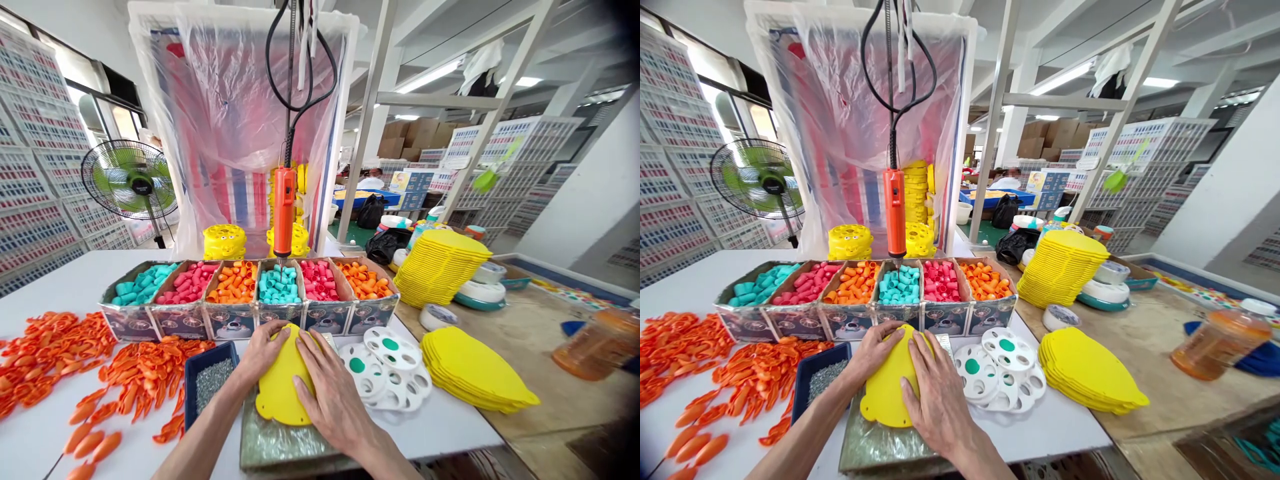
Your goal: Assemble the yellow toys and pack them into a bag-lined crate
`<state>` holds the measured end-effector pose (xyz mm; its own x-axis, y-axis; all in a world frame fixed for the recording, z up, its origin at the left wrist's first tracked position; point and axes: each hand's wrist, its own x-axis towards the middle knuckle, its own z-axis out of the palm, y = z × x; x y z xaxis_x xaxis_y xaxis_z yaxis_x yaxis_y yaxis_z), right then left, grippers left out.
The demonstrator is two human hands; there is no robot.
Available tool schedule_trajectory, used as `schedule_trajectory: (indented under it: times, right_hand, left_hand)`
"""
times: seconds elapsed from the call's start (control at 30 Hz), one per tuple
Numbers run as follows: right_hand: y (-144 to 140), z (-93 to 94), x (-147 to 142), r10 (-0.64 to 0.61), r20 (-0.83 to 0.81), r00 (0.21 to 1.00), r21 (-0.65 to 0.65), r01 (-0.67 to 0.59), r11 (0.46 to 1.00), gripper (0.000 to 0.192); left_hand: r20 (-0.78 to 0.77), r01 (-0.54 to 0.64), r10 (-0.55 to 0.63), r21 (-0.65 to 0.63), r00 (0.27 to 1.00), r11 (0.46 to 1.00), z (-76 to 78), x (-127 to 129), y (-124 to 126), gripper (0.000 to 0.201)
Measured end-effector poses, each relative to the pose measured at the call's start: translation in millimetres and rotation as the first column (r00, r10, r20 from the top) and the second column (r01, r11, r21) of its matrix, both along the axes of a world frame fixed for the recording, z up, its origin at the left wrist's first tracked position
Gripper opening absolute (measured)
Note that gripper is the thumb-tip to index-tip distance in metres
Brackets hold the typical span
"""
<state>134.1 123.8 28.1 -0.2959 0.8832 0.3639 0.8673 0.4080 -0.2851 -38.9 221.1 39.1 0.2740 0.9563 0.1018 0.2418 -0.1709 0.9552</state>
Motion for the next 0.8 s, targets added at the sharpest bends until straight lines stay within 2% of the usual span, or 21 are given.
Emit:
schedule_trajectory:
  times: [0.27,0.43,0.67,0.8]
  right_hand:
    - [0.3,15.8,6.0,-0.013,-0.001,1.000,-0.125,0.013,0.992,0.058]
    - [-0.6,26.6,14.3,-0.016,-0.045,0.999,-0.089,0.012,0.996,0.053]
    - [-7.7,23.1,15.9,0.002,-0.047,0.999,-0.048,-0.004,0.999,0.050]
    - [4.3,43.1,29.7,0.010,-0.108,0.994,0.044,-0.005,0.999,0.046]
  left_hand:
    - [0.006,0.043,-0.043,-0.069,0.999,0.997,1.7,-4.2,-4.8,0.042]
    - [0.043,0.051,-0.046,-0.112,0.998,0.992,-1.6,-5.1,-2.5,0.047]
    - [0.077,0.056,-0.046,-0.134,0.996,0.989,-3.5,-5.1,-3.1,0.050]
    - [0.072,0.046,-0.036,-0.142,0.997,0.989,-4.5,-5.3,-1.7,0.051]
